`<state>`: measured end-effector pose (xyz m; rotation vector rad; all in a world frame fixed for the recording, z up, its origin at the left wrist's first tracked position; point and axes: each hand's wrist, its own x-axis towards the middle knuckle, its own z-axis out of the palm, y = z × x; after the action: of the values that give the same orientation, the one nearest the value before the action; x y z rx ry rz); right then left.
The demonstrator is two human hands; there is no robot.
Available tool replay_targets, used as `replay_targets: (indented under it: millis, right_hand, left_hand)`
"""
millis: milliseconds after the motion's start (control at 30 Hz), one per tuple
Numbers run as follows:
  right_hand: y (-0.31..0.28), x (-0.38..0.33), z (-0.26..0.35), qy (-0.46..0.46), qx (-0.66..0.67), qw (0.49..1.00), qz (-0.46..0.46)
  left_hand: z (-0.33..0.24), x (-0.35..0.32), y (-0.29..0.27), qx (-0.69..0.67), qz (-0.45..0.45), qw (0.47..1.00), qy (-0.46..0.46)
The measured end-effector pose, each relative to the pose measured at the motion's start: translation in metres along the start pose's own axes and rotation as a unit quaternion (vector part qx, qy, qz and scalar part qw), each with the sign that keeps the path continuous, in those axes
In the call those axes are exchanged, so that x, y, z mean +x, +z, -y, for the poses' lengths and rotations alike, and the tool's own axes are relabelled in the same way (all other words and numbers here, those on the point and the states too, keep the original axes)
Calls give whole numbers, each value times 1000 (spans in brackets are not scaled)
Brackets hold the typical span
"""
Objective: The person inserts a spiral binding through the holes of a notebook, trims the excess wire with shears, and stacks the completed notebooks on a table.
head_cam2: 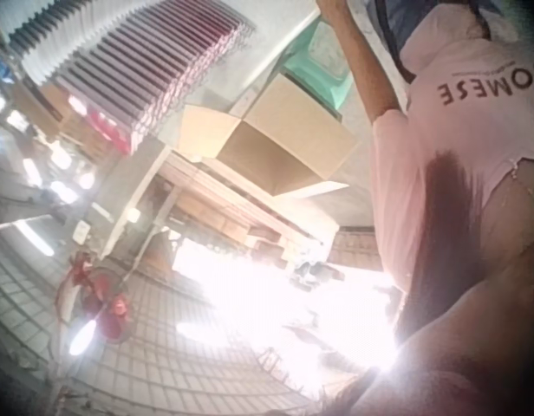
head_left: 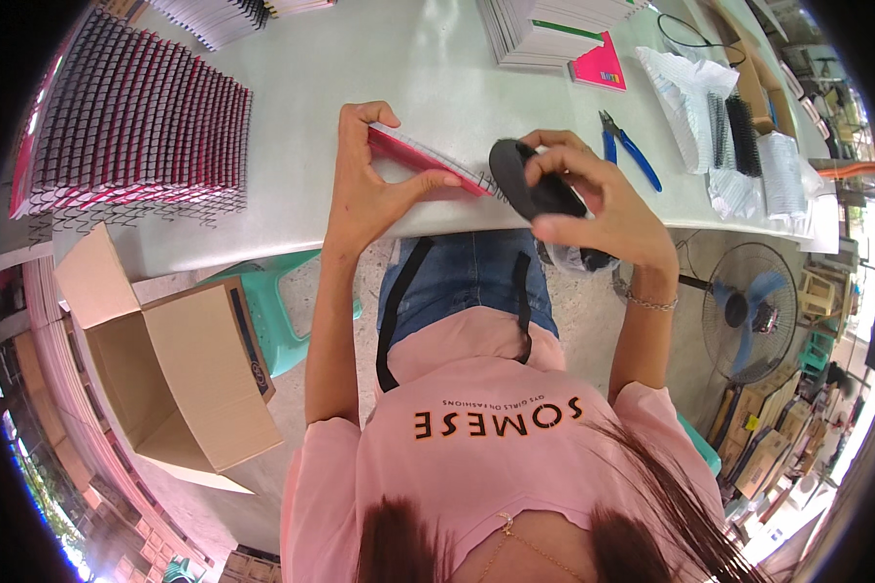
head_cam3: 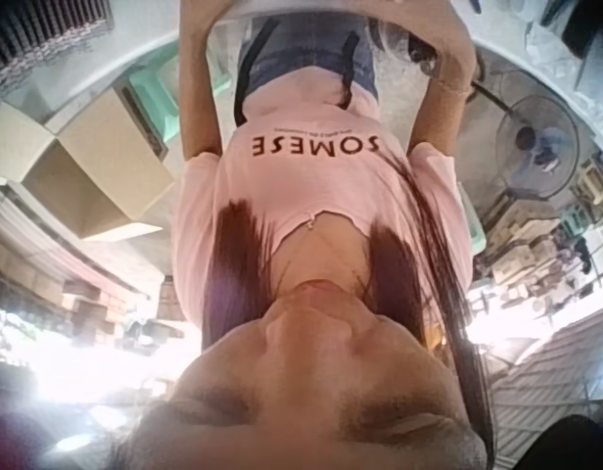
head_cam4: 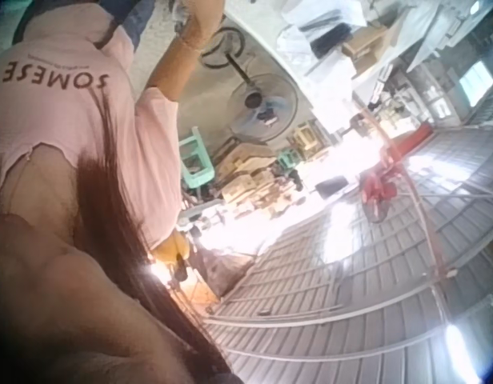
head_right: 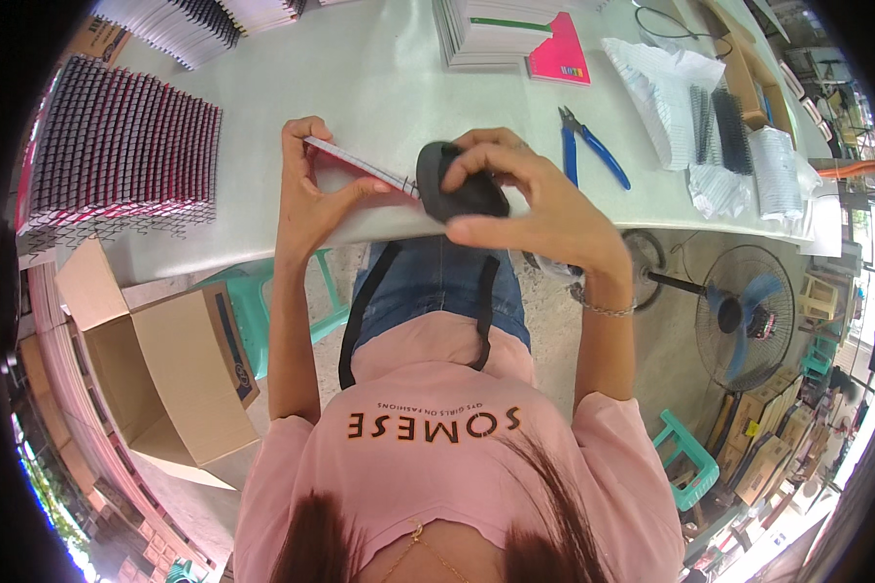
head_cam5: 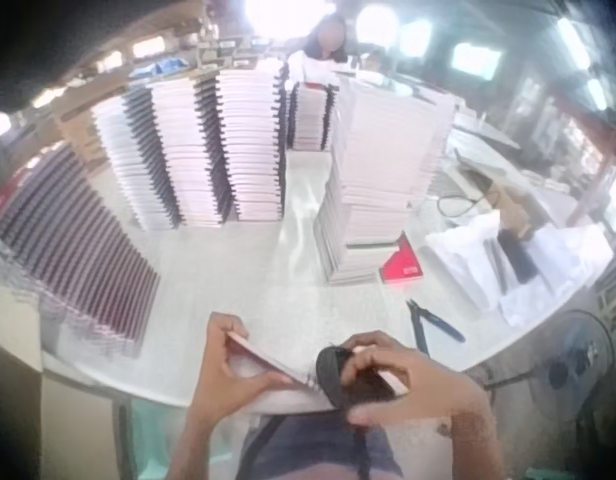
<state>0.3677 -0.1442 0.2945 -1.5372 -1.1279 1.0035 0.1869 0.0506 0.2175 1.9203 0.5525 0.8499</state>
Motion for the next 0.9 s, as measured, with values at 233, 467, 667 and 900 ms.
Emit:
replay_targets:
  millis: [233, 467, 667, 900]
  right_hand:
    - [8, 11, -11, 2, -237, 959, -153]
    - [-4, 0, -6, 50, 129, 990, -1]
    - [0, 7, -5, 58, 49, 996, -36]
    - [14, 13, -36, -16, -359, 908, -216]
  left_hand:
    - [-4, 4, 3, -24, 9, 1000, -10]
    - [3, 2, 5, -69, 16, 997, -6]
    - [4, 0, -1, -43, 32, 998, -12]
    - [5, 2, 0, -53, 38, 998, -21]
